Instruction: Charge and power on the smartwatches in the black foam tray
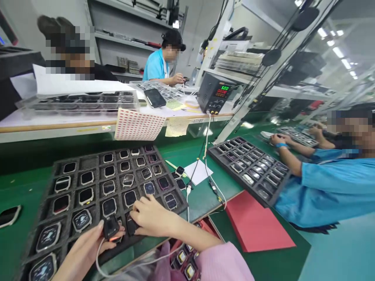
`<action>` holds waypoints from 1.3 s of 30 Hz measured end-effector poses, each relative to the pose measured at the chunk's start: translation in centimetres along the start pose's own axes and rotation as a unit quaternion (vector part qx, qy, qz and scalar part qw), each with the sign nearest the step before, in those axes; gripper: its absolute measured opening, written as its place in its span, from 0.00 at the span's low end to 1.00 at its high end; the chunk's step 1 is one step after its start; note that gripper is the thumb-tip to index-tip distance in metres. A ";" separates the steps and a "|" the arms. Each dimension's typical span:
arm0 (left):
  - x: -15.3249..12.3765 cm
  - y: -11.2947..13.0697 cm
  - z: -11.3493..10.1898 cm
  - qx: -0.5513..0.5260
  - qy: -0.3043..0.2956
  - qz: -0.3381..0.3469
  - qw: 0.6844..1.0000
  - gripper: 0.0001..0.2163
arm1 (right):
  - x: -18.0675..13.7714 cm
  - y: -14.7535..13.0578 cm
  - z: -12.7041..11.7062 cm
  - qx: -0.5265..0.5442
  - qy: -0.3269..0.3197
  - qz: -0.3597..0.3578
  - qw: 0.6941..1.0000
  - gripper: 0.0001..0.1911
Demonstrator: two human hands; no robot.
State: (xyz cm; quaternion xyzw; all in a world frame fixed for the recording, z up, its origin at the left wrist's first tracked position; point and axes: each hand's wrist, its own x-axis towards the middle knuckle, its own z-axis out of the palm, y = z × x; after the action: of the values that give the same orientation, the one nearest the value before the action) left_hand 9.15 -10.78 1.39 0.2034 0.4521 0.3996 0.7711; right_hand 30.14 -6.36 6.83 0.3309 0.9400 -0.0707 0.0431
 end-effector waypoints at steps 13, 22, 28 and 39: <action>0.7 1.0 0.6 0.025 -0.051 0.028 0.998 0.20 | 0.4 0.4 0.1 0.210 0.207 -0.017 0.955 0.21; 0.9 1.2 0.1 0.136 -0.070 0.078 0.985 0.23 | 3.8 -1.0 0.4 0.158 0.119 -0.073 0.978 0.19; -0.1 -0.1 0.3 0.166 -0.020 0.059 0.984 0.21 | 3.3 -2.2 -0.8 0.093 0.045 -0.101 0.990 0.21; -0.8 -0.5 0.0 0.165 -0.017 0.040 0.985 0.18 | 2.3 -2.3 3.6 0.219 0.105 -0.038 0.969 0.28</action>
State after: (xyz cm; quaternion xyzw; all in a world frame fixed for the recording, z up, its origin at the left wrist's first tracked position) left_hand 9.19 -11.68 1.49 0.3524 0.4900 0.3464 0.7181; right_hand 27.00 -7.31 3.27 0.3018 0.9129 -0.2408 -0.1322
